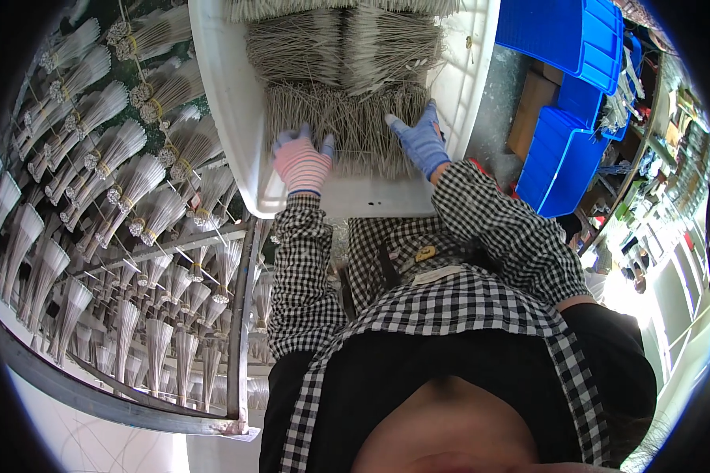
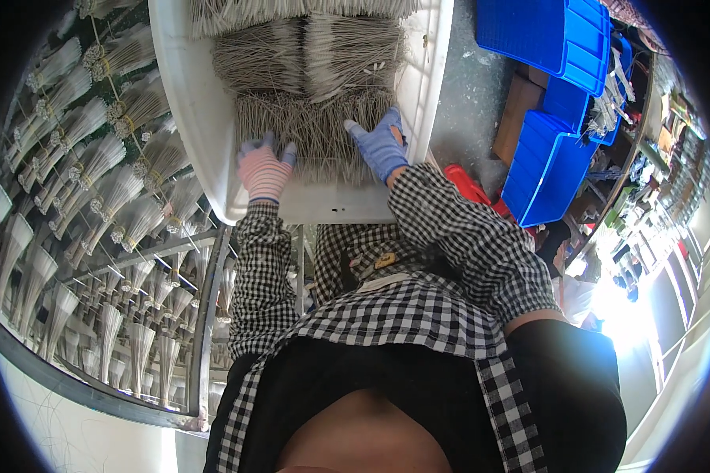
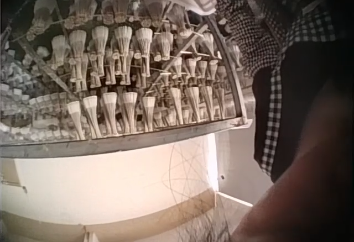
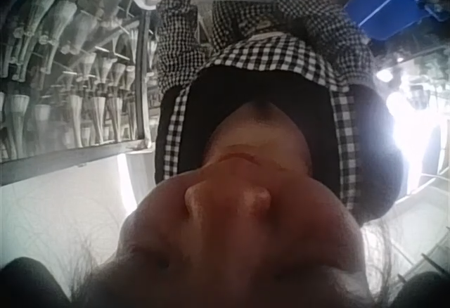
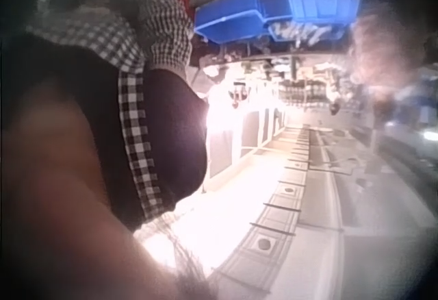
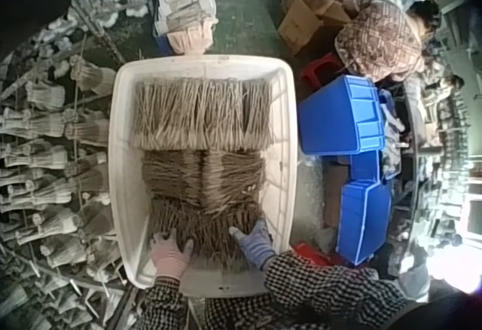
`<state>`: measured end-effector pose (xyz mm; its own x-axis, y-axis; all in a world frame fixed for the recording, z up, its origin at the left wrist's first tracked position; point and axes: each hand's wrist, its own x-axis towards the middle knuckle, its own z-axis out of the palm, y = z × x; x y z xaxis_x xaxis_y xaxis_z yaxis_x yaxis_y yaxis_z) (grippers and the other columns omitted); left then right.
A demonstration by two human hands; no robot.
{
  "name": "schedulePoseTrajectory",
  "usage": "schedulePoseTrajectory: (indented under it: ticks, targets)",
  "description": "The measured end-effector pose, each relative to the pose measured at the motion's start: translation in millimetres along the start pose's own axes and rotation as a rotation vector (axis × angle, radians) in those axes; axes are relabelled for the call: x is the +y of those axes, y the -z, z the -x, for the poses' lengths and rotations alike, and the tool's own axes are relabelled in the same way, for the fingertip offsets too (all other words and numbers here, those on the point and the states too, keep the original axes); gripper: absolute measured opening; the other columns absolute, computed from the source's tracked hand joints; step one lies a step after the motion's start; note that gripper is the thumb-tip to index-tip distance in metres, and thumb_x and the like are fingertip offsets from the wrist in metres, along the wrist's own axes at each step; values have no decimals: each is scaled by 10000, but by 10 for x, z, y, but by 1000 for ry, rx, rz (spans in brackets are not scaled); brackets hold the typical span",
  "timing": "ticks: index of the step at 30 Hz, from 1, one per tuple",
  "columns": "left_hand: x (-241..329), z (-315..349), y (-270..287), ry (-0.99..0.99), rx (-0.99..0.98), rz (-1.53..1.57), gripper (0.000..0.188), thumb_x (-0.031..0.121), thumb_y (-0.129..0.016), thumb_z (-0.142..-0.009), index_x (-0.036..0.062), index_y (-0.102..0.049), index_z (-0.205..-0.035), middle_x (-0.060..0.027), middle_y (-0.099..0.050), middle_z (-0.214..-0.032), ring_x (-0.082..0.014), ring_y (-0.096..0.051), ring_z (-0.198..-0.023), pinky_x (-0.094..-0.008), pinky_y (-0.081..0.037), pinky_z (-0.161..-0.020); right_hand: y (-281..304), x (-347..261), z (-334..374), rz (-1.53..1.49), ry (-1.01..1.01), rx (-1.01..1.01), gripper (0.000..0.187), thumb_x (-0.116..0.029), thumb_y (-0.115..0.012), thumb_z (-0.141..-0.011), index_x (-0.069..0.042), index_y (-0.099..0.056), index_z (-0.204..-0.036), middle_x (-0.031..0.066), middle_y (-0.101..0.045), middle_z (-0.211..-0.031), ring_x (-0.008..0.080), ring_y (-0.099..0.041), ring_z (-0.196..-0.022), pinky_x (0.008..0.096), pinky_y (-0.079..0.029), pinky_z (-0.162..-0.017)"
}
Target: The worker is gathering clusters of thin grey filaments, arranging them, and then applying a white paste-like substance to a surface using a flat tool.
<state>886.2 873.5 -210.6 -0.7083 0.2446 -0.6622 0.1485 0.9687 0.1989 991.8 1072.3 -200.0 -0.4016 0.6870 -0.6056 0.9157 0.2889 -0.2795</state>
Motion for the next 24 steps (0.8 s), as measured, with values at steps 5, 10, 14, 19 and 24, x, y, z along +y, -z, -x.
schedulePoseTrajectory:
  ticks: [5, 10, 14, 19, 24]
  targets:
    - [-28, -450, -59, 187, 202, 214, 1097, 605, -713, -759, -4, -206, -1518, -238, -375, -1488, -409, -385, -1358, -464, -317, -1144, 175, -262, -247, 65, -156, -50, 1236, -649, -753, -704, 116, -175, -1484, 302, -334, -1496, 376, -337, -1409, 385, -290, -1161]
    - [112, -640, -43, 329, 35, 231, 1065, 662, -683, -755, -11, -302, -1487, -323, -377, -1434, -409, -372, -1361, -466, -326, -1134, 172, -377, -177, 247, -170, -97, 1188, -681, -704, -721, 55, -202, -1507, 265, -340, -1486, 376, -343, -1385, 451, -271, -1161]
    - [101, -650, -1, 243, 8, 165, 1024, 697, -644, -765, -29, -394, -1442, -360, -401, -1376, -420, -413, -1318, -460, -353, -1112, 197, -423, -153, 351, -96, -119, 1138, -692, -664, -755, 32, -221, -1512, 273, -357, -1476, 379, -324, -1395, 455, -280, -1153]
    - [-16, -700, 151, 186, 44, 145, 1051, 718, -625, -766, -53, -389, -1439, -356, -440, -1348, -434, -480, -1256, -441, -384, -1092, 580, -614, -136, 231, -93, -201, 1089, -599, -688, -788, 84, -215, -1492, 284, -393, -1460, 382, -396, -1366, 418, -308, -1150]
    - [98, -529, 419, 98, 70, 134, 1090, 737, -634, -745, -76, -391, -1428, -347, -461, -1372, -415, -479, -1279, -433, -393, -1089, 846, -491, -79, 89, -39, -127, 915, -402, -681, -853, 112, -239, -1466, 301, -385, -1460, 391, -373, -1382, 378, -285, -1171]
